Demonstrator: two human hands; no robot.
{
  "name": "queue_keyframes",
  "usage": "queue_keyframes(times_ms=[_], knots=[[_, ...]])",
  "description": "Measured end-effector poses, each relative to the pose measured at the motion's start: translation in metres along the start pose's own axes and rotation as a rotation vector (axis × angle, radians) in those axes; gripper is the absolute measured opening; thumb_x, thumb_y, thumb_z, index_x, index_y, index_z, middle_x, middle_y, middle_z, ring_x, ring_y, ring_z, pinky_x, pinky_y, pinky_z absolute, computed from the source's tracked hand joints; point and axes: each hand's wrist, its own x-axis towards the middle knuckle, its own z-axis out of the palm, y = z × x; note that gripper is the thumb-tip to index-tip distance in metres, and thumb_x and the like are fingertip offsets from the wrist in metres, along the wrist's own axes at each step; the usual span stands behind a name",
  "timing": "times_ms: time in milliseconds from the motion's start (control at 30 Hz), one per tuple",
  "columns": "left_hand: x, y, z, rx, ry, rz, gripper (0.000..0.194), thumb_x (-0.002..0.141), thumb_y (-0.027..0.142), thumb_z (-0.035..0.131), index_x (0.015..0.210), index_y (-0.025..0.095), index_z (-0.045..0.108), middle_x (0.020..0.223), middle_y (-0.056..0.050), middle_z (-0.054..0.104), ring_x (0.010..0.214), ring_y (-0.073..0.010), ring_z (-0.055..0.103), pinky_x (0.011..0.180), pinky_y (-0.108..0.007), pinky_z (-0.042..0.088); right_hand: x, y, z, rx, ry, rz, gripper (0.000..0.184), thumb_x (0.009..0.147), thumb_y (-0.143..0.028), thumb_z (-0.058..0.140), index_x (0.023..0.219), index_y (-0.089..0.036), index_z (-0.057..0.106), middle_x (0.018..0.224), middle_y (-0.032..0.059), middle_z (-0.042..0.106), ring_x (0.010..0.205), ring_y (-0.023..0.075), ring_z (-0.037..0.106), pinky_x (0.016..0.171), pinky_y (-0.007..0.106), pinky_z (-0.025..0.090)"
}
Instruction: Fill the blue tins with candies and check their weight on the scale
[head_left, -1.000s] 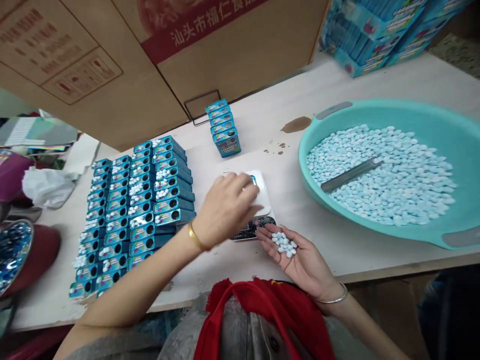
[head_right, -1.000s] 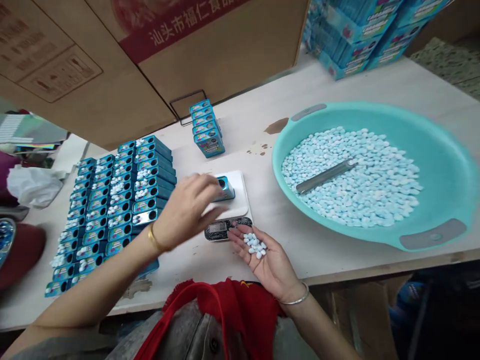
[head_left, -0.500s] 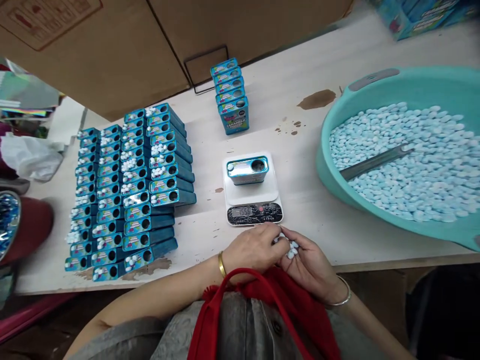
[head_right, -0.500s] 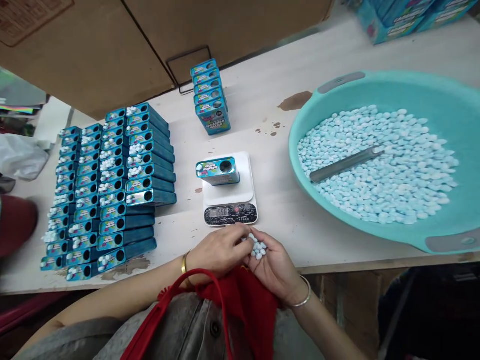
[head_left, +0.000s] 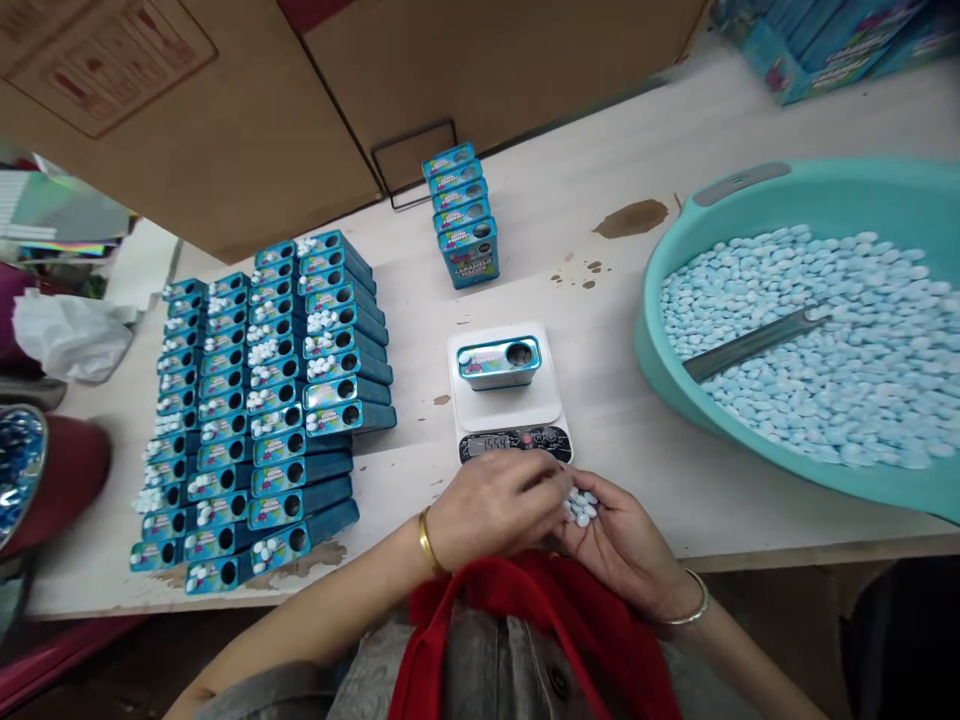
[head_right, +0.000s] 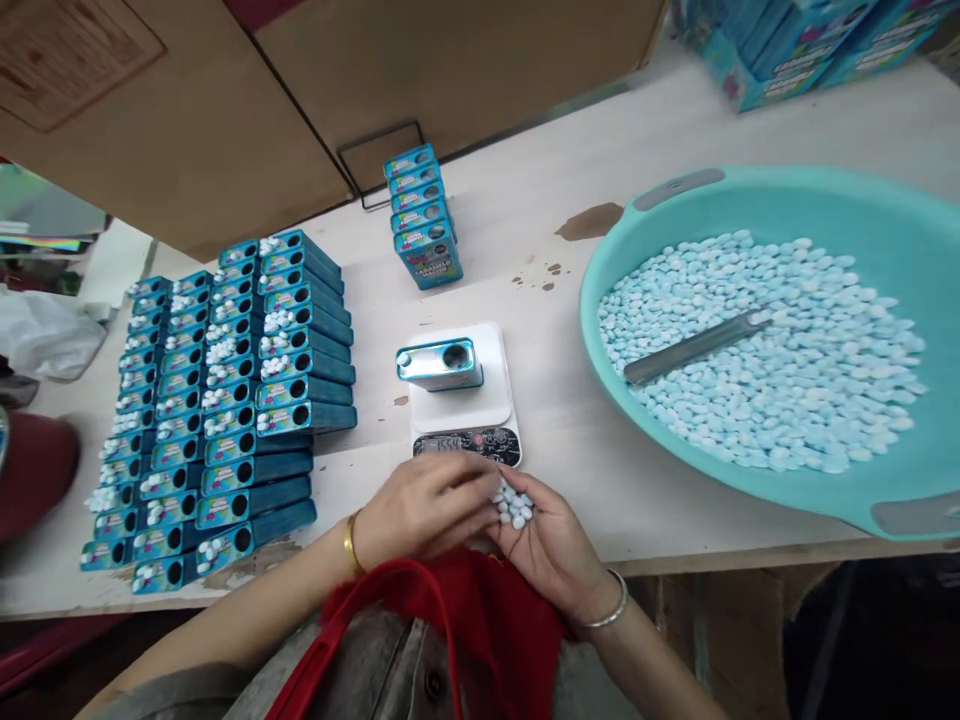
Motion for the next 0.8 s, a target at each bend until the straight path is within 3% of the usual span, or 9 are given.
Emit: queue_keyframes(times_ms=[133, 200, 367, 600, 700, 800], knots=[[0.004, -0.031, -0.037, 0.029, 0.358, -0.193, 0.021, 0.091, 0.023, 0.052, 0.111, 0.017, 0.054, 0.096, -0.007, 0.06, 0.083, -0.0134, 0.057, 0.074, -0.027, 0.049, 0.0, -0.006, 0.014, -0.032, -0.021, 0.025, 0.023, 0.082, -0.019, 0.057, 0.1, -0.008, 0.067, 0.104, 0.0142, 0.072, 0.102, 0.022, 0.067, 0.091, 0.033, 0.055], [0.007, -0.046, -0.052, 0.052, 0.427, -0.248, 0.018, 0.089, 0.023, 0.054, 0.107, 0.017, 0.056, 0.094, -0.006, 0.059, 0.078, -0.0124, 0.056, 0.073, -0.028, 0.049, -0.001, -0.01, 0.019, -0.048, -0.042, 0.017, 0.026, 0.083, -0.02, 0.057, 0.103, -0.007, 0.066, 0.11, 0.0168, 0.07, 0.11, 0.0247, 0.064, 0.094, 0.033, 0.053], [0.017, -0.064, -0.063, 0.073, 0.357, -0.297, 0.011, 0.088, 0.025, 0.056, 0.095, 0.017, 0.059, 0.089, -0.004, 0.057, 0.079, -0.0132, 0.054, 0.073, -0.028, 0.047, -0.003, -0.016, 0.019, -0.039, -0.049, -0.027, 0.024, 0.083, -0.018, 0.056, 0.103, -0.008, 0.066, 0.109, 0.0159, 0.07, 0.113, 0.025, 0.062, 0.096, 0.033, 0.052], [0.024, -0.065, -0.065, 0.048, 0.334, -0.368, 0.007, 0.087, 0.019, 0.055, 0.082, 0.016, 0.058, 0.079, -0.002, 0.056, 0.076, -0.0133, 0.053, 0.07, -0.027, 0.043, -0.002, -0.018, 0.015, -0.006, 0.025, -0.059, 0.023, 0.085, -0.017, 0.053, 0.101, -0.007, 0.067, 0.11, 0.0156, 0.07, 0.111, 0.0246, 0.063, 0.094, 0.033, 0.054], [0.027, -0.049, -0.066, -0.007, 0.343, -0.281, 0.009, 0.089, 0.019, 0.052, 0.082, 0.016, 0.057, 0.077, -0.002, 0.057, 0.075, -0.0131, 0.052, 0.071, -0.027, 0.043, 0.002, -0.017, 0.019, -0.011, -0.011, -0.039, 0.022, 0.086, -0.019, 0.053, 0.099, -0.008, 0.067, 0.107, 0.0155, 0.071, 0.108, 0.0243, 0.065, 0.092, 0.033, 0.055], [0.03, -0.028, -0.066, -0.016, 0.17, -0.1, 0.013, 0.091, 0.027, 0.052, 0.094, 0.017, 0.059, 0.087, -0.005, 0.061, 0.083, -0.0157, 0.054, 0.075, -0.03, 0.041, 0.007, -0.014, 0.026, 0.02, -0.1, -0.046, 0.02, 0.087, -0.023, 0.054, 0.094, -0.011, 0.068, 0.097, 0.0106, 0.074, 0.095, 0.0194, 0.07, 0.086, 0.031, 0.057]])
